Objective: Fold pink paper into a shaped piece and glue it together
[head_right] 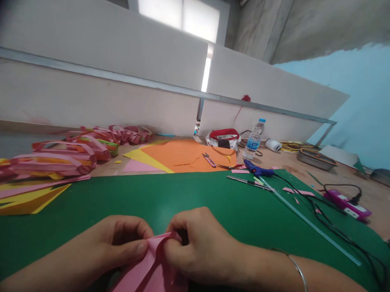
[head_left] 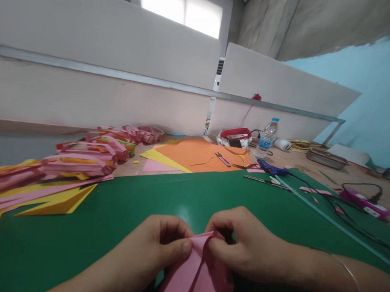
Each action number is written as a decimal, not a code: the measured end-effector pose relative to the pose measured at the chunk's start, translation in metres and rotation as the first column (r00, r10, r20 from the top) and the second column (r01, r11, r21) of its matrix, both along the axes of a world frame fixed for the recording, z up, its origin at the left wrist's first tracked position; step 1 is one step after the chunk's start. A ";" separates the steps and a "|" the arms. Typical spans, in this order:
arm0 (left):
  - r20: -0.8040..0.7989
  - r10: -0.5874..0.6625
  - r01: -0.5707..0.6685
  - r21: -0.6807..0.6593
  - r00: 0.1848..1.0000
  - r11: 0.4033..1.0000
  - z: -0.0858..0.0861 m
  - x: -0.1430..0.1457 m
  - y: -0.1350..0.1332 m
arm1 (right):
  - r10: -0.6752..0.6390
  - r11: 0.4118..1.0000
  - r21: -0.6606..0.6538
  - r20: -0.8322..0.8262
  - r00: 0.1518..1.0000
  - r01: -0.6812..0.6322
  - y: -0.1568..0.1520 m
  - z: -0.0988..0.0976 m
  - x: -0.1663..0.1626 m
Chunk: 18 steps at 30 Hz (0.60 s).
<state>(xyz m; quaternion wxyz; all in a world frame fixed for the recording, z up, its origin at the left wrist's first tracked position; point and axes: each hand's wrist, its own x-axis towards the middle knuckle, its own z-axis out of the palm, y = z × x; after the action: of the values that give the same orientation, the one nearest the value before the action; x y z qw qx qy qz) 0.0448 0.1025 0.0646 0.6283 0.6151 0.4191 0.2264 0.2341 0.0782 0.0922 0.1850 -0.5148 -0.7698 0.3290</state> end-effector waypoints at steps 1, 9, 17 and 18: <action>-0.011 -0.011 0.011 -0.008 1.000 1.000 0.001 0.000 -0.001 | -0.014 1.000 0.001 -0.002 1.000 0.014 0.000 -0.001 -0.001; -0.148 0.016 -0.004 0.083 0.989 0.997 0.004 0.003 -0.006 | 0.040 0.995 -0.089 -0.049 0.998 -0.044 0.000 0.005 0.000; -0.280 -0.027 0.076 0.167 0.960 0.983 0.010 0.014 -0.014 | 0.060 0.998 0.013 -0.028 0.998 -0.060 -0.003 0.000 -0.003; -0.284 -0.037 0.092 0.184 0.958 0.979 0.011 0.014 -0.014 | 0.071 0.997 0.019 -0.028 0.997 -0.070 -0.002 -0.001 -0.002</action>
<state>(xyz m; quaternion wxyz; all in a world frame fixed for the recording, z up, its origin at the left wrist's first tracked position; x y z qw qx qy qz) 0.0584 0.0883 0.0753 0.5067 0.7129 0.4586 0.1568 0.2317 0.0759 0.0909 0.1888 -0.4808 -0.7877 0.3357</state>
